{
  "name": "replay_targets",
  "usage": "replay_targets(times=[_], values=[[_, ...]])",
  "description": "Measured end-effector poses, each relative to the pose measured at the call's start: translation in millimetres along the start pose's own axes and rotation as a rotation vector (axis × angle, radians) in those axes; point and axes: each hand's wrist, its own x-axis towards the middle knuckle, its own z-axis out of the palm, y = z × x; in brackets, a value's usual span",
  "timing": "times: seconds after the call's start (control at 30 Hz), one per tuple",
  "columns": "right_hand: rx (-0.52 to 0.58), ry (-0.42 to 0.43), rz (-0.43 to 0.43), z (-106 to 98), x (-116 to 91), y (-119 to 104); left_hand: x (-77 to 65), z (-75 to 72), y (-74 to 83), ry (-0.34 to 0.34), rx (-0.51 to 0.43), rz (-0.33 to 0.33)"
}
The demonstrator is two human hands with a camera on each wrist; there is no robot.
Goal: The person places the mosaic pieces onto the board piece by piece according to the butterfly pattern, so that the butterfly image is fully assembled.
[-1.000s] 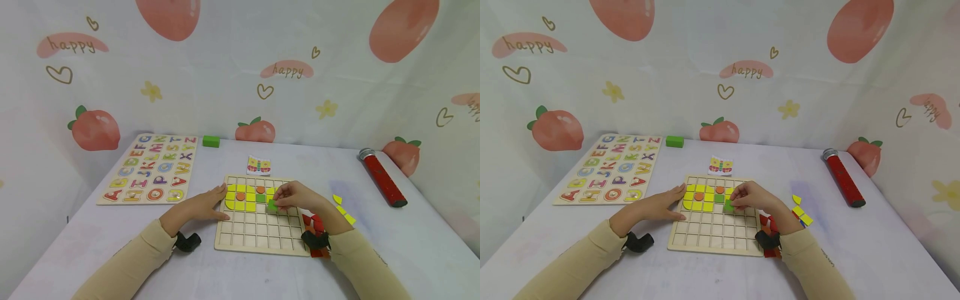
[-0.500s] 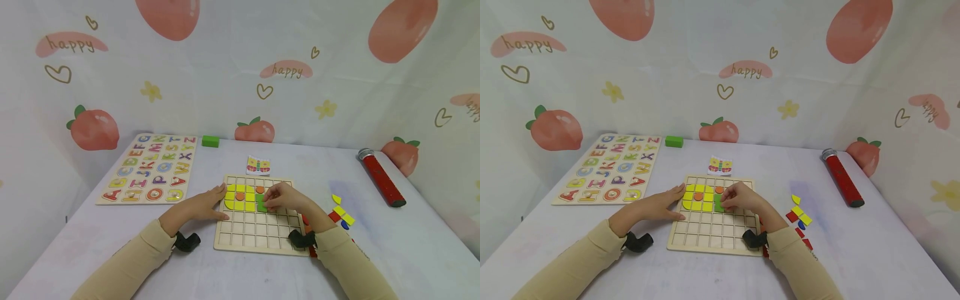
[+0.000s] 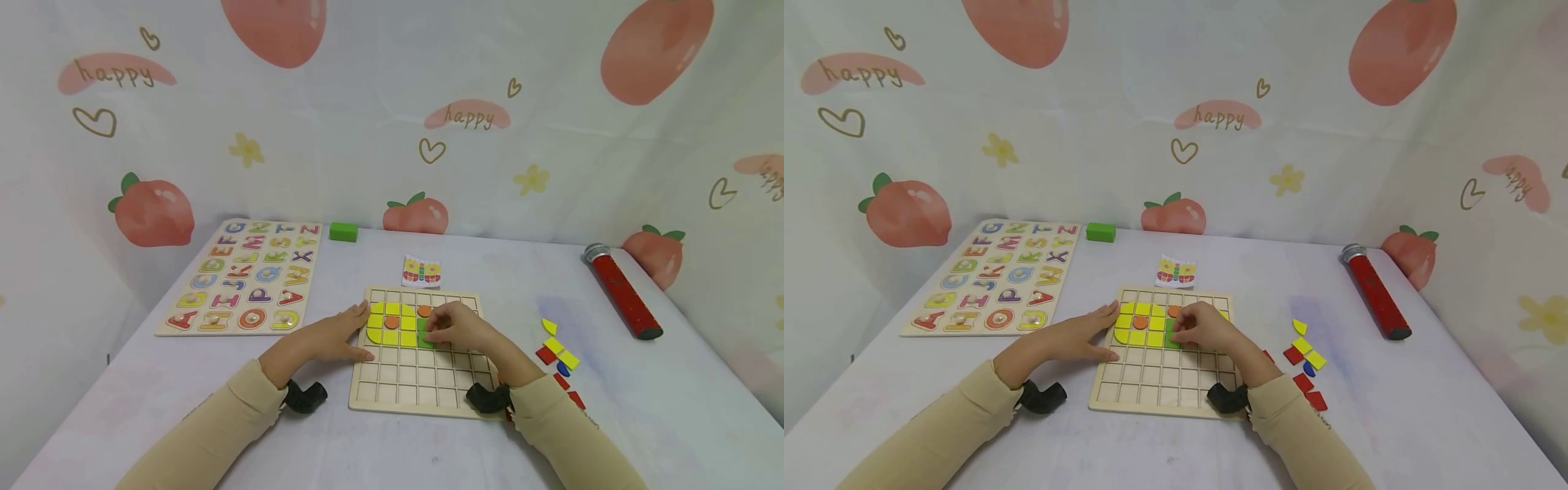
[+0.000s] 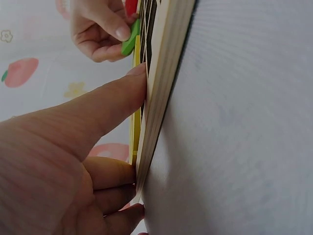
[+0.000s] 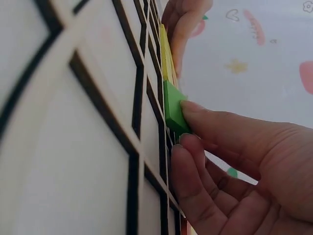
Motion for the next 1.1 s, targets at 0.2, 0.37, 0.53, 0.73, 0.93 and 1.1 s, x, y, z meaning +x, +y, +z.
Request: replay_targets(times=[0.2,0.37,0.53,0.73,0.93,1.1], values=[[-0.018,0.017,0.023,2,0,1,0.6,1.1,-0.9,-0.004,0.008,-0.001],[-0.006,0.016,0.03,4,-1,0,-0.6,1.1,-0.5,-0.008,0.008,-0.006],[-0.017,0.026,0.046,4,-1,-2,-1.0,0.5,-0.6,-0.006,0.012,-0.001],[-0.031,0.004,0.041,2,-2,-1,0.0,0.6,-1.0,-0.008,0.018,0.001],[-0.045,-0.042,0.004,-8,-7,-1,0.0,0.0,0.3,-0.011,0.013,-0.001],[-0.094,-0.031,0.003,-21,-18,0,-0.6,-1.1,1.1,-0.013,0.016,-0.007]])
